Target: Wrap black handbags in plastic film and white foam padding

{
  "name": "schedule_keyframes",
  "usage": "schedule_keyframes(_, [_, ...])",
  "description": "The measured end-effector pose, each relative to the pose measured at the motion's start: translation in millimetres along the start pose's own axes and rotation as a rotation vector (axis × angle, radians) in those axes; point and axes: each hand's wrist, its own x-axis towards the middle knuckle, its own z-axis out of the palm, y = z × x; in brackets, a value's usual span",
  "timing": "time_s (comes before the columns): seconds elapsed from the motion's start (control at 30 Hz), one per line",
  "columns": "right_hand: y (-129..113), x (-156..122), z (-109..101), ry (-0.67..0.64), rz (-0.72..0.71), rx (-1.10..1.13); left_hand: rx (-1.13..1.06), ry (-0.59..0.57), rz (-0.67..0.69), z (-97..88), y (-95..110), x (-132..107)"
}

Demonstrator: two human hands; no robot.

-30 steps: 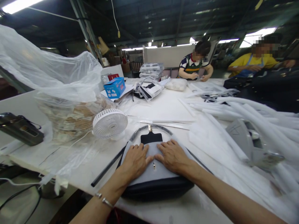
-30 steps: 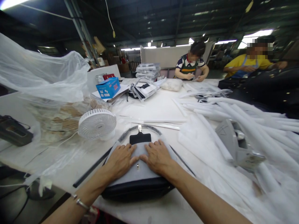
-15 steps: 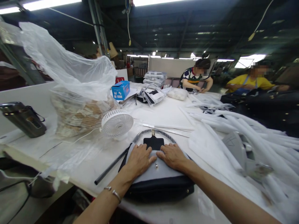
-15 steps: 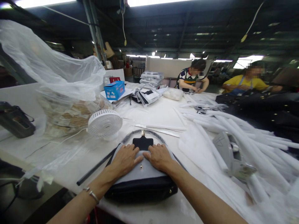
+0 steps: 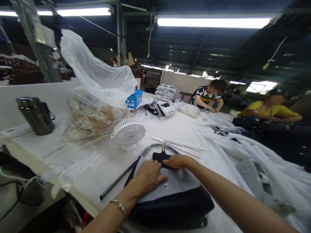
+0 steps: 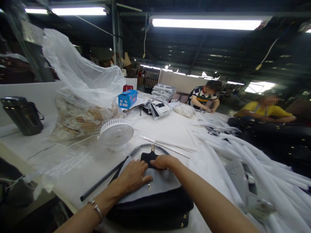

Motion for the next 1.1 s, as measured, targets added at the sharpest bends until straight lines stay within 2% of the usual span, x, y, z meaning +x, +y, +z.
schedule_keyframes(0.13, [-6, -17, 42, 0.244, 0.072, -0.028, -0.043, -0.014, -0.006, 0.0, 0, 1])
schedule_keyframes(0.23, [-4, -27, 57, 0.326, 0.066, -0.010, -0.070, -0.033, 0.005, -0.2, 1, 2])
schedule_keyframes(0.47, [-3, -27, 46, 0.387, 0.046, 0.031, -0.116, -0.051, -0.021, -5.5, 1, 5])
schedule_keyframes(0.77, [-1, -22, 51, 0.295, 0.085, 0.131, -0.036, -0.027, -0.071, 1.4, 9, 9])
schedule_keyframes(0.87, [2, -16, 53, 0.284, 0.108, 0.140, 0.002, 0.047, -0.001, -3.7, 16, 10])
schedule_keyframes(0.93, [5, -12, 54, 0.283, 0.113, 0.166, -0.065, 0.061, 0.073, -7.6, 17, 10])
schedule_keyframes(1.1, [20, -1, 50, 0.263, 0.142, 0.326, -0.224, -0.050, 0.187, -9.6, 12, 6])
